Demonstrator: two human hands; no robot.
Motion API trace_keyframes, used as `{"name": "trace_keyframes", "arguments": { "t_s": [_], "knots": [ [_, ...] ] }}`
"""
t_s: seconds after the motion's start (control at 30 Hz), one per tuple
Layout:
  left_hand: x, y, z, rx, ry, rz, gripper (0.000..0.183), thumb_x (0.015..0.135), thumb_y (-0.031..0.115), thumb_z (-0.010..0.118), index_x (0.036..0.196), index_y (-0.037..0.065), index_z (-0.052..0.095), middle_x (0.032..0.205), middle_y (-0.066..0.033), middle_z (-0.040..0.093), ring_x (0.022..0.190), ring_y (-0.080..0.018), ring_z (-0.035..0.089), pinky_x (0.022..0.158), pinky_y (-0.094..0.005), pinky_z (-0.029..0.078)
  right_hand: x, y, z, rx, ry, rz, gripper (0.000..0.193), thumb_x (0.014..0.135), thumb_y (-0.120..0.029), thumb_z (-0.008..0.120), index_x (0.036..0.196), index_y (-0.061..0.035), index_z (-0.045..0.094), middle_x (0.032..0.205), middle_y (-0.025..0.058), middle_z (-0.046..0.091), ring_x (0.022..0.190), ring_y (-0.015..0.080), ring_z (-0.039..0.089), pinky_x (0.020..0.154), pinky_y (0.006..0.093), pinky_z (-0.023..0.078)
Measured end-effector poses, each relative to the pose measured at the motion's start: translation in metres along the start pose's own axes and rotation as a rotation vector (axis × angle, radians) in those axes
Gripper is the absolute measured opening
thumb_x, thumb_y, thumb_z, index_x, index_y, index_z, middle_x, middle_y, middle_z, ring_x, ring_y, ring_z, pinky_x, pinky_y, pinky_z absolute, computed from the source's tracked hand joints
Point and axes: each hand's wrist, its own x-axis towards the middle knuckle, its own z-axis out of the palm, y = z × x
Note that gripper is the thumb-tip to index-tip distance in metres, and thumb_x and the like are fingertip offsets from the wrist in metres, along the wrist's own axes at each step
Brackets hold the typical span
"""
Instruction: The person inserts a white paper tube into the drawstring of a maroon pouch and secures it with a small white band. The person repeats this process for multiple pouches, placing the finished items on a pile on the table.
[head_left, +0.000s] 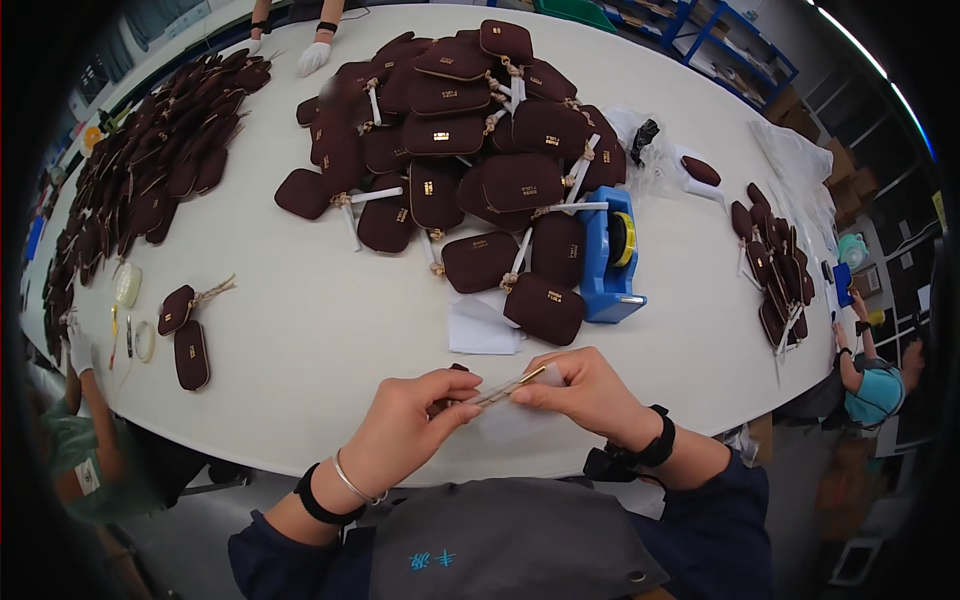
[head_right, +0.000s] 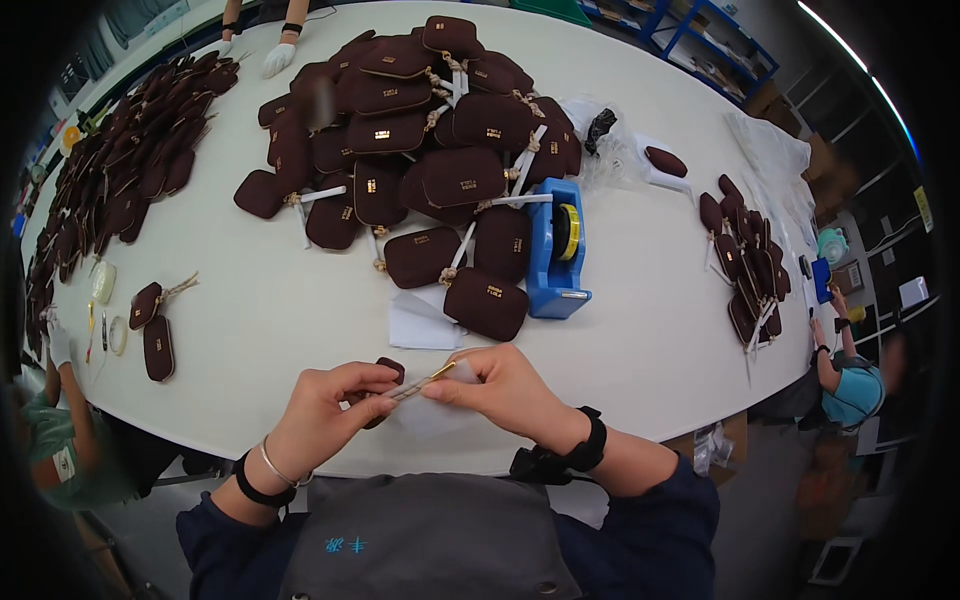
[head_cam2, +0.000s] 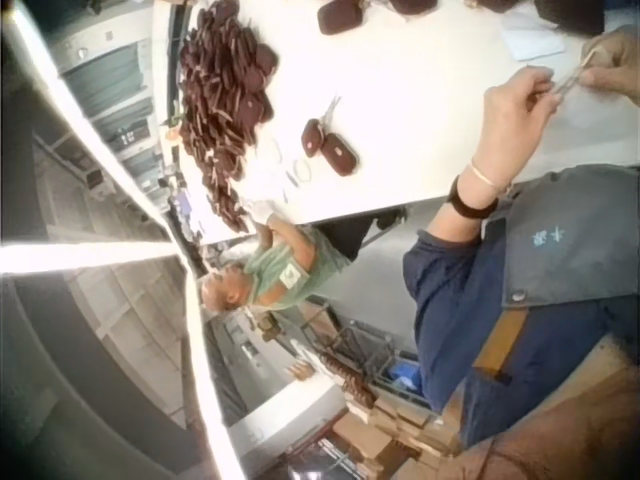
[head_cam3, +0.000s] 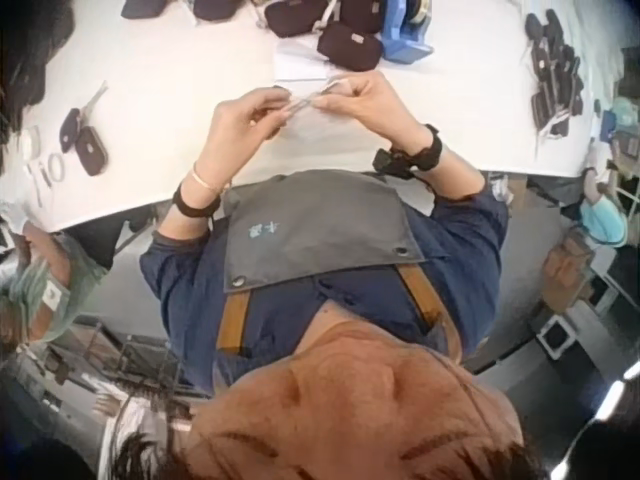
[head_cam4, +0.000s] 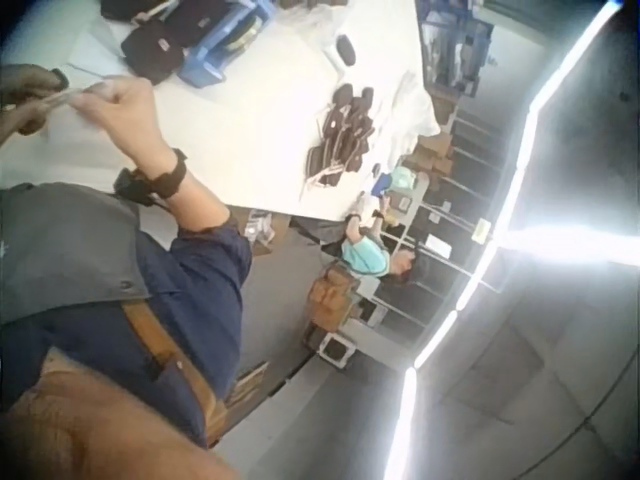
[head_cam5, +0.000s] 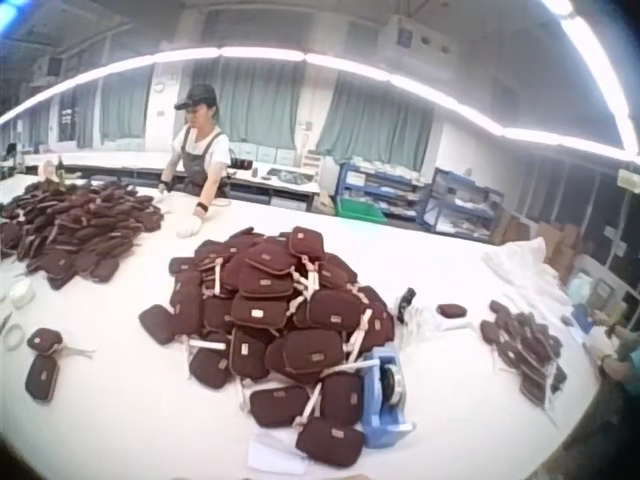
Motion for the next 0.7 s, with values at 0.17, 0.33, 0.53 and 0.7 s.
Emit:
{"name": "trace_keyframes", "arguments": {
  "t_s": [0.17,0.33,0.53,0.7],
  "knots": [
    [-0.001,-0.001,0.002,0.06,0.02,-0.004,0.026,0.085,0.007,0.07,0.109,0.0,0.063,0.086,-0.0115,0.072,0.064,-0.0175,0.065,0.061,-0.0275,0.052,0.0,-0.002,0.005,0.012,0.011,0.034,0.017,0.087,-0.014,0.072,0.085,0.0023,0.07,0.075,-0.0019,0.06,0.067,0.0032,0.047,0.058,0.0218,0.037],
    [0.0,-0.001,0.007,0.255,0.103,0.136,0.027,0.083,0.006,0.07,0.108,0.001,0.062,0.084,-0.0099,0.071,0.065,-0.0211,0.066,0.06,-0.0295,0.053,0.0,-0.005,0.006,0.024,0.012,0.111,0.02,0.089,-0.019,0.071,0.089,0.001,0.071,0.077,-0.0036,0.062,0.069,0.002,0.048,0.059,0.0209,0.038],
    [-0.002,0.003,0.006,0.248,0.087,0.199,0.03,0.081,-0.003,0.071,0.11,-0.001,0.06,0.091,-0.0108,0.07,0.069,-0.0155,0.066,0.063,-0.025,0.052,-0.001,0.0,0.006,0.025,0.052,0.123,0.02,0.09,-0.02,0.07,0.09,0.0008,0.072,0.076,-0.0034,0.062,0.068,0.0019,0.048,0.059,0.0208,0.038],
    [-0.001,0.005,-0.004,0.189,-0.028,0.147,0.035,0.079,-0.005,0.071,0.112,-0.001,0.059,0.095,-0.0122,0.07,0.077,-0.018,0.068,0.068,-0.0267,0.054,-0.001,0.007,0.003,0.038,0.002,0.076,0.025,0.09,-0.025,0.07,0.096,-0.0003,0.073,0.072,-0.0044,0.061,0.066,0.0009,0.047,0.056,0.0202,0.037]
  ]
}}
